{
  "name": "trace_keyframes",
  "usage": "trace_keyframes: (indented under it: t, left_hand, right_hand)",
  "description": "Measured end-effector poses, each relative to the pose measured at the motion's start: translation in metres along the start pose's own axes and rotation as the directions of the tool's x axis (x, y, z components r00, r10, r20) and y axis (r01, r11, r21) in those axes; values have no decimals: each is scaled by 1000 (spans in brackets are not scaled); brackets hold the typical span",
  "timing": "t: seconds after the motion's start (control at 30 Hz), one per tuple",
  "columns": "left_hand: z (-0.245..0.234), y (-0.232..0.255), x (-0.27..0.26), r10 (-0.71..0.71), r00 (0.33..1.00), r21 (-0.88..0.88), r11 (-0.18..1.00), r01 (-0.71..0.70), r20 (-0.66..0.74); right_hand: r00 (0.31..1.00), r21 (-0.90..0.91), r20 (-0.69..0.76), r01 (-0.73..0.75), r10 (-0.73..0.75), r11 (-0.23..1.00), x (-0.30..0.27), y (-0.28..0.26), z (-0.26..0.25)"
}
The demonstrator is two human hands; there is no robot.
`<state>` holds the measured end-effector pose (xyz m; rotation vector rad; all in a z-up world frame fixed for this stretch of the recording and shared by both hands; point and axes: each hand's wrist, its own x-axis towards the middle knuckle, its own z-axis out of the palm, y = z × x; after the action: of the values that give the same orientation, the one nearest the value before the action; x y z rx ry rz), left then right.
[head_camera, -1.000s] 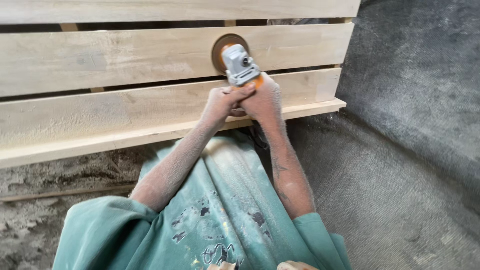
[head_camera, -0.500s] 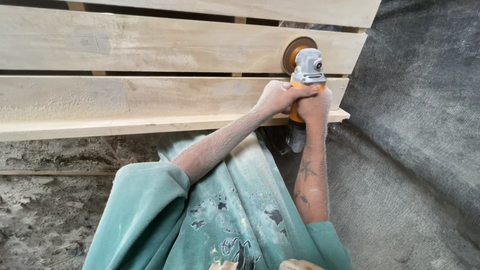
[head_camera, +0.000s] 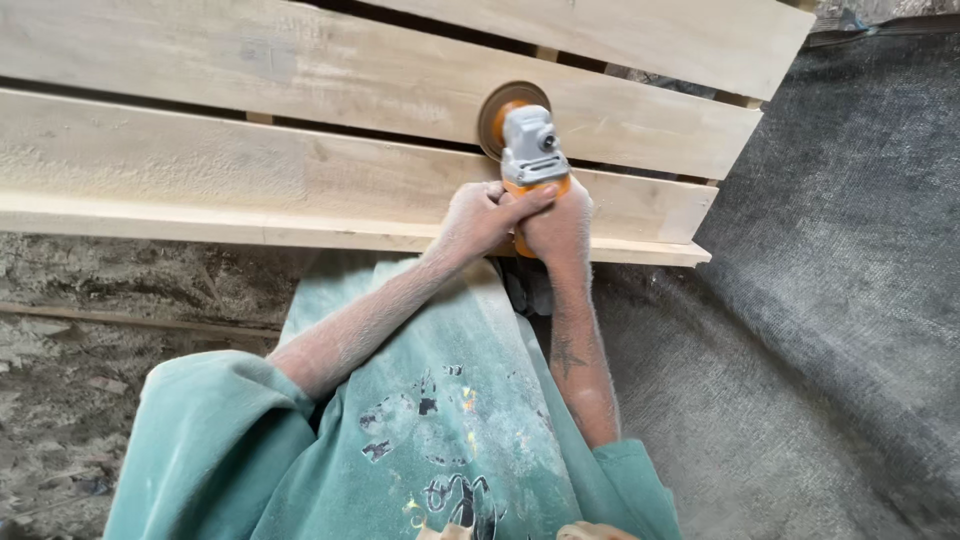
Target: The person uses an angle grinder with a sanding disc to smooth the surface of a wooden pallet. They move the tool back and forth across the slats, generating visible wood dust.
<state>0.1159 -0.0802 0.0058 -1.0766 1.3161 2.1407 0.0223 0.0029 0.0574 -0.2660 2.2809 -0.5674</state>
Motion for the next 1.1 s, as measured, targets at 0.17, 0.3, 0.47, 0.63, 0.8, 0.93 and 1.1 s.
trace_keyframes:
  t: [0.17, 0.3, 0.47, 0.63, 0.8, 0.93, 1.1]
  left_hand:
    - [-26, -9, -8, -6, 999, -66, 998, 3, -43]
    - [-18, 4, 0, -6, 999, -148, 989, 10, 33]
    - [10, 16, 7, 0, 994, -293, 956, 31, 105]
    - [-11, 4, 6, 17, 998, -297, 955, 0, 58]
    - [-38, -2, 1, 13, 1000, -342, 940, -8, 12]
    - [-12, 7, 14, 1, 997, -288, 957, 21, 75]
    - [27, 18, 27, -31, 985, -220, 973, 69, 171]
  right_hand:
    - [1000, -39, 25, 17, -16, 999, -1, -31, 18]
    - [999, -83, -11, -37, 36, 996, 2, -29, 6]
    - [997, -86, -53, -67, 62, 994, 2, -18, -19]
    - [999, -119, 13, -44, 46, 992, 11, -35, -2]
    - [997, -110, 57, -45, 51, 993, 14, -53, 15]
    - [997, -141, 28, -73, 78, 987, 12, -39, -5]
    - [998, -136, -32, -63, 59, 989, 10, -13, -39]
